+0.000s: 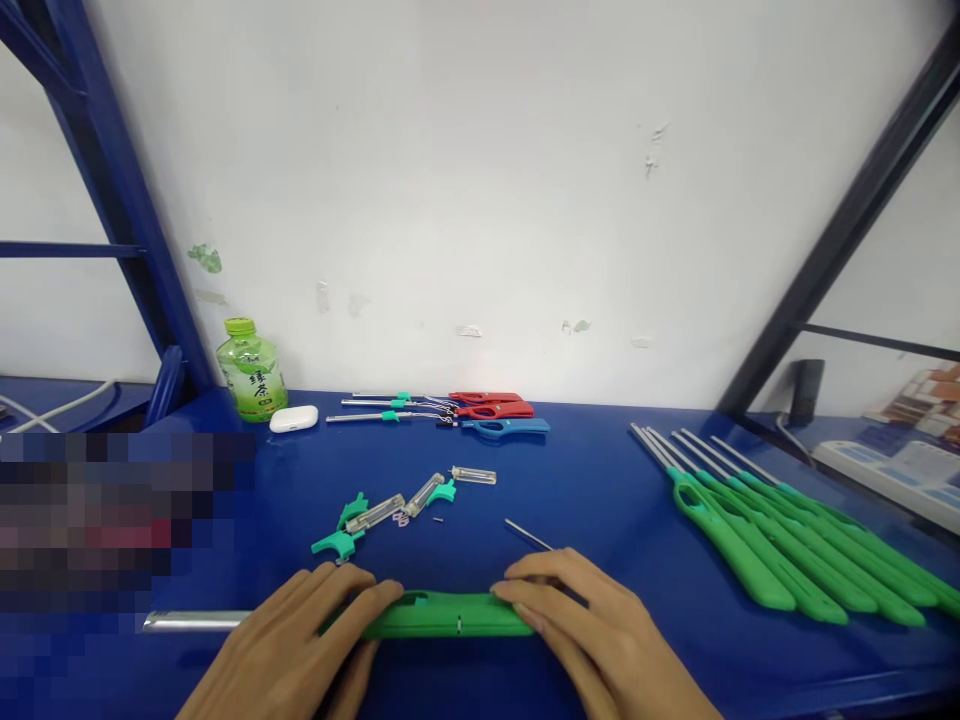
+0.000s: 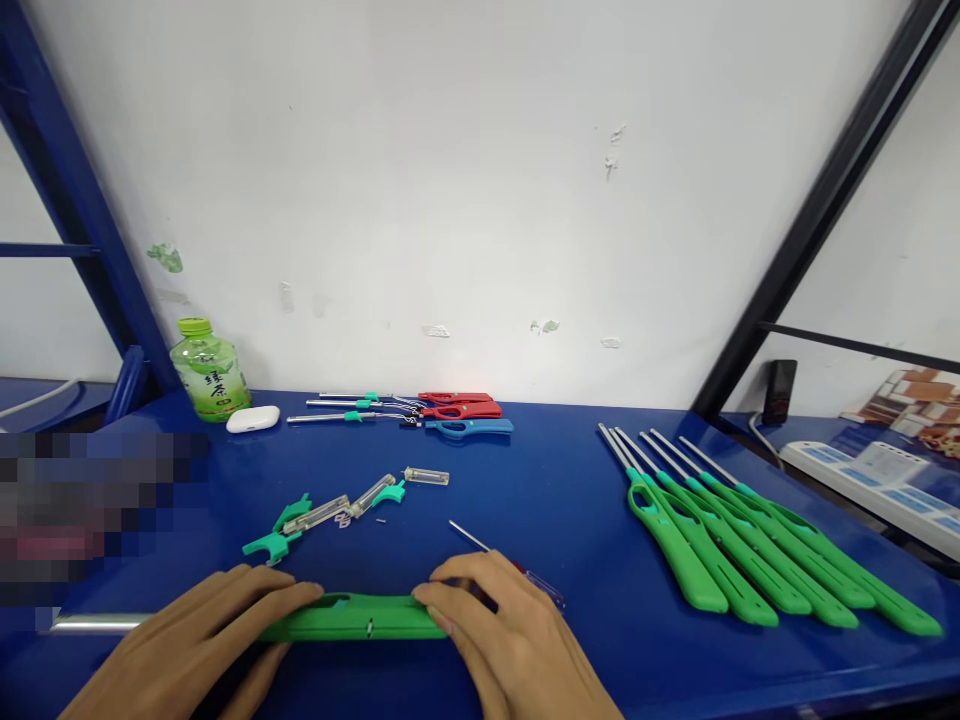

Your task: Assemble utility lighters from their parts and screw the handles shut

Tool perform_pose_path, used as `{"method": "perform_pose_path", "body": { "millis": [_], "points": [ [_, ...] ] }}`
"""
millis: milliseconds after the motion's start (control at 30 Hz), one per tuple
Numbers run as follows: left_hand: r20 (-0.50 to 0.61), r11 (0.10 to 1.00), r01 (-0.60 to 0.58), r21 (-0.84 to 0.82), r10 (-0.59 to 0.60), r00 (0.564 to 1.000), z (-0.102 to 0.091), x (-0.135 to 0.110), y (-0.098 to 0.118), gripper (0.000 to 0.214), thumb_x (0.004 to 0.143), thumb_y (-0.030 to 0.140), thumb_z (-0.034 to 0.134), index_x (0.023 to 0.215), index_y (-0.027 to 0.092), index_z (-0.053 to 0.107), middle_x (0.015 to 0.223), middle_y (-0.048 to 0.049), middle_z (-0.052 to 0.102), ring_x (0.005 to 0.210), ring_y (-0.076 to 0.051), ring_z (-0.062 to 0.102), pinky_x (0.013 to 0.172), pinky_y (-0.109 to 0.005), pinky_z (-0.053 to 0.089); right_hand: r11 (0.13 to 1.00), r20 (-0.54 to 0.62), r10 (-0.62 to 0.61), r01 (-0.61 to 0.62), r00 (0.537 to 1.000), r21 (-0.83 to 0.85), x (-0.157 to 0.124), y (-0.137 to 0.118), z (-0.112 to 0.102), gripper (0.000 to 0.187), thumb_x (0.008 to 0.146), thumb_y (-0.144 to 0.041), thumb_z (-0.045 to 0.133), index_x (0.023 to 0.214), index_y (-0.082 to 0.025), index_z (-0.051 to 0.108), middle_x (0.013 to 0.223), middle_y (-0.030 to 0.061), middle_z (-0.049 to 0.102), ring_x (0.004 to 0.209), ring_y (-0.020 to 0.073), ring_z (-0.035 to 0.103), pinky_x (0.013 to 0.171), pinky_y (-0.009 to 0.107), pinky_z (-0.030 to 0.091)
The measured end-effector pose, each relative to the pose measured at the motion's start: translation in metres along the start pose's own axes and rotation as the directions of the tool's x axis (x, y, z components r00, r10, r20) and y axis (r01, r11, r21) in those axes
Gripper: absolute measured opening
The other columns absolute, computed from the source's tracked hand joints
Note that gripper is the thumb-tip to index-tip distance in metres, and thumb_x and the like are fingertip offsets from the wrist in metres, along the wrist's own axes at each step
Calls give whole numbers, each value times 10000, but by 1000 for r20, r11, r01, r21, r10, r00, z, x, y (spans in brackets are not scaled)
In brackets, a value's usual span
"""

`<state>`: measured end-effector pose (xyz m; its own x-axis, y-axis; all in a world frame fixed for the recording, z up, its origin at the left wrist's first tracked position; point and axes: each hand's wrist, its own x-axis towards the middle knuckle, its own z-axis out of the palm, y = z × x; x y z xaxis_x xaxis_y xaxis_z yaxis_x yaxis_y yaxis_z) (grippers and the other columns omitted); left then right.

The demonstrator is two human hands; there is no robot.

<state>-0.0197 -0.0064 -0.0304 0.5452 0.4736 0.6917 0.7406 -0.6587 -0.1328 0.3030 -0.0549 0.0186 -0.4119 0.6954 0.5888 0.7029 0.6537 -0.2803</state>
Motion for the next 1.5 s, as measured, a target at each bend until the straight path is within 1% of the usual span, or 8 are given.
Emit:
{"method": "perform_pose_path", "body": {
  "millis": [300, 467, 600, 800, 933, 1133, 1367, 1500],
  "points": [
    [-11, 996, 35, 76, -35, 999, 11, -16, -1, 471, 1124, 539, 487, 1539, 401, 661, 1413, -3, 794, 1272, -286, 792, 1056, -390, 683, 1000, 2, 21, -21, 1000, 4, 1, 2, 5, 314, 1231, -403, 441, 1326, -308, 726, 1182, 8, 829, 1034, 167, 813, 935, 262, 644],
    [41, 997, -56, 54, 53, 998, 1, 0, 1, 512, 1159, 566, 466, 1656, 463, 531, 1487, 18, 744, 1253, -257, 800, 992, -398, 706, 987, -171, 100, -119, 980, -107, -3, 6, 8, 232, 1193, -295, 524, 1322, -305, 716, 1183, 15, 829, 1056, 215, 805, 959, 338, 630],
    [43, 993, -100, -62, 103, 994, -8, 15, 4, 454, 1182, 494, 475, 1631, 502, 541, 1433, 48, 759, 1213, -186, 799, 1008, -327, 685, 988, -198, 93, -115, 976, -100, -2, 6, 11, 179, 1162, -238, 571, 1243, -288, 723, 1114, 24, 822, 997, 235, 784, 902, 369, 605],
    [-16, 986, -31, -161, 29, 999, -1, 7, 2, 385, 1176, 472, 489, 1521, 429, 656, 1333, 34, 786, 1201, -167, 787, 1031, -246, 651, 981, 182, 27, 9, 983, -193, 46, -13, -8, 196, 1082, -165, 720, 1228, -295, 718, 1109, -3, 806, 964, 261, 762, 884, 415, 562],
    [-28, 985, -11, -170, 6, 1000, 4, 2, 0, 378, 1169, 467, 504, 1509, 414, 662, 1355, 27, 787, 1218, -167, 783, 1084, -229, 618, 911, 521, 80, 150, 850, -385, 97, -14, -12, 83, 1152, -283, 649, 1139, -239, 718, 1097, 40, 809, 996, 286, 785, 827, 394, 556],
    [-38, 984, -32, -177, 25, 999, 2, 11, 1, 365, 1161, 379, 475, 1469, 416, 669, 1285, 33, 805, 1152, -178, 796, 1050, -237, 637, 877, 582, 56, 238, 812, -417, 130, 7, 19, 446, 1220, -505, 443, 1166, -147, 702, 1043, 127, 829, 884, 308, 822, 638, 344, 494],
    [-56, 987, -41, -155, 33, 998, -2, 13, 2, 360, 1166, 401, 479, 1479, 407, 657, 1310, 40, 802, 1166, -182, 792, 1068, -243, 627, 882, 658, -36, 334, 752, -334, 130, 19, 35, 176, 1194, -235, 485, 1199, -169, 648, 1048, 116, 837, 877, 275, 822, 618, 316, 444],
    [-60, 982, -66, -179, 56, 997, -3, 14, 2, 370, 1165, 366, 452, 1473, 409, 652, 1267, 47, 809, 1117, -176, 795, 994, -231, 649, 914, 633, -33, 279, 773, -294, 131, 22, 22, 216, 1216, -299, 484, 1168, -157, 640, 1034, 119, 830, 816, 254, 787, 586, 318, 354]
  ]
}}
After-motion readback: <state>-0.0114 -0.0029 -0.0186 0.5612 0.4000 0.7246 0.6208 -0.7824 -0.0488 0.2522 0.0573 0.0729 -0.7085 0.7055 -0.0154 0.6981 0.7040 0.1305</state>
